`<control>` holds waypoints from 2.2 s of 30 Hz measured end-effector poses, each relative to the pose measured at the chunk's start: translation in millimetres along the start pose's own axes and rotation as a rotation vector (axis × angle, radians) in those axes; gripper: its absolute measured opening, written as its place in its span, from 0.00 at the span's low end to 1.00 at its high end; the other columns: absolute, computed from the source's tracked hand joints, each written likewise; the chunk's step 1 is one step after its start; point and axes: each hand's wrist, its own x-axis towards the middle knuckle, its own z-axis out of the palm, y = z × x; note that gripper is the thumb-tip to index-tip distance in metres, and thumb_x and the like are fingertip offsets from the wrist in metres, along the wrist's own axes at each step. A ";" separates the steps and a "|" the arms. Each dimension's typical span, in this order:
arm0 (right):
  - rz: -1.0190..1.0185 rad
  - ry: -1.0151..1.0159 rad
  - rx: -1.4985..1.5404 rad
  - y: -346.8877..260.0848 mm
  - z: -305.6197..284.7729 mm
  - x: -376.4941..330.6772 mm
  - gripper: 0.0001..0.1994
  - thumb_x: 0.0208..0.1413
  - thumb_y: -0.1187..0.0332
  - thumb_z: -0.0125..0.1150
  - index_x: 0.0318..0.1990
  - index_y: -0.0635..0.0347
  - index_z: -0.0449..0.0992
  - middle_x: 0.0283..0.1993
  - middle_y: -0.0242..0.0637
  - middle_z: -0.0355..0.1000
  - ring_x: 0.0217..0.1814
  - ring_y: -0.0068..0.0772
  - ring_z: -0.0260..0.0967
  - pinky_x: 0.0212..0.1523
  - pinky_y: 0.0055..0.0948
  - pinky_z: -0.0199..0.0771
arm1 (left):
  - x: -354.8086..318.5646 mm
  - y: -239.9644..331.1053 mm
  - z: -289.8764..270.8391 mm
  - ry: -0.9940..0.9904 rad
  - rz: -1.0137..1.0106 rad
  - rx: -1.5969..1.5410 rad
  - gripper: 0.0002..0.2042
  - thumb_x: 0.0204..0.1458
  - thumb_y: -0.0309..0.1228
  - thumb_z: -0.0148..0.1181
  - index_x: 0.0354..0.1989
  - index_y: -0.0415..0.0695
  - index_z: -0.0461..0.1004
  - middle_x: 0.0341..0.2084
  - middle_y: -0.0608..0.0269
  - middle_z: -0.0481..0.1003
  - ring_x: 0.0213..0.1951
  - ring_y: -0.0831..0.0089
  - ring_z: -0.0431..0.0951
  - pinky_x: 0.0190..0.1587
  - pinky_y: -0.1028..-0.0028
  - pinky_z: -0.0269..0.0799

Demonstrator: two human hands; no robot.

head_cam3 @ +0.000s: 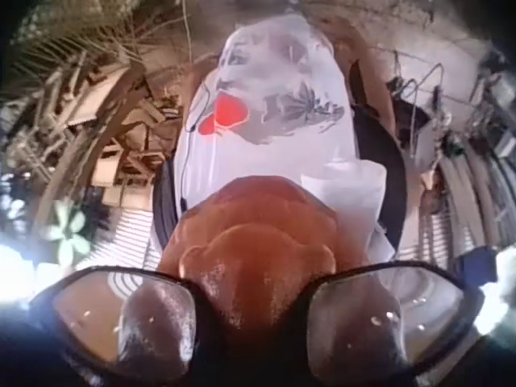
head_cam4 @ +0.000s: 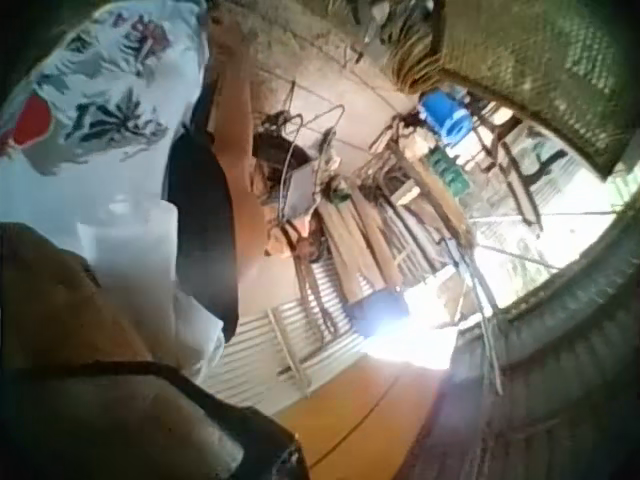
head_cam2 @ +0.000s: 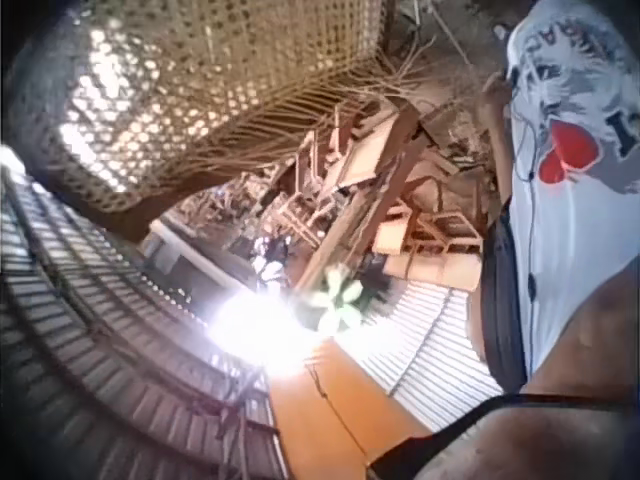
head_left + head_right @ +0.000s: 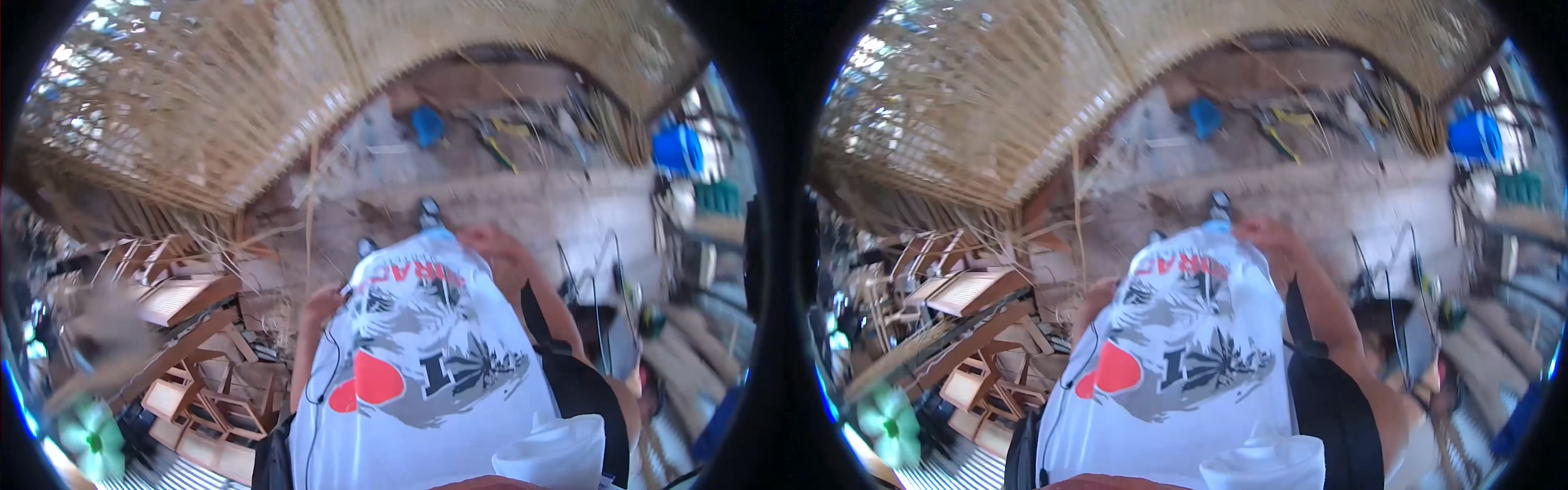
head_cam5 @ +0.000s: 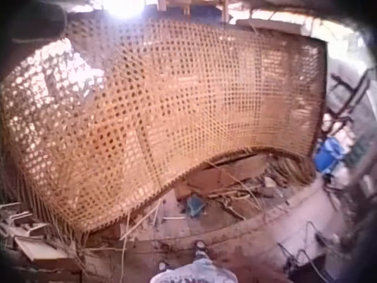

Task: Weaving rattan strips into the backrest of a wooden furniture frame.

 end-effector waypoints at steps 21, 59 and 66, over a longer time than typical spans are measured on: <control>-0.209 0.648 0.078 -12.8 27.9 -350.7 0.16 0.84 0.64 0.70 0.68 0.63 0.88 0.53 0.32 0.88 0.53 0.24 0.83 0.58 0.30 0.84 | 204.1 265.1 -8.9 0.640 0.310 0.367 0.29 0.72 0.46 0.76 0.77 0.49 0.78 0.57 0.41 0.88 0.63 0.40 0.88 0.66 0.40 0.83; -1.057 0.860 -0.482 -179.6 -16.9 -364.7 0.06 0.78 0.72 0.74 0.55 0.59 0.85 0.47 0.34 0.81 0.45 0.31 0.81 0.45 0.40 0.81 | -206.2 430.1 33.3 1.076 0.680 -0.100 0.14 0.76 0.33 0.76 0.62 0.40 0.83 0.38 0.62 0.82 0.41 0.72 0.82 0.50 0.68 0.81; -0.823 0.652 -0.875 -36.9 -97.6 -219.4 0.09 0.79 0.71 0.70 0.57 0.62 0.76 0.53 0.49 0.79 0.55 0.63 0.83 0.51 0.55 0.85 | -76.9 176.0 192.1 -0.377 -0.141 -0.167 0.34 0.77 0.64 0.65 0.67 0.43 0.89 0.58 0.48 0.91 0.58 0.54 0.91 0.65 0.57 0.83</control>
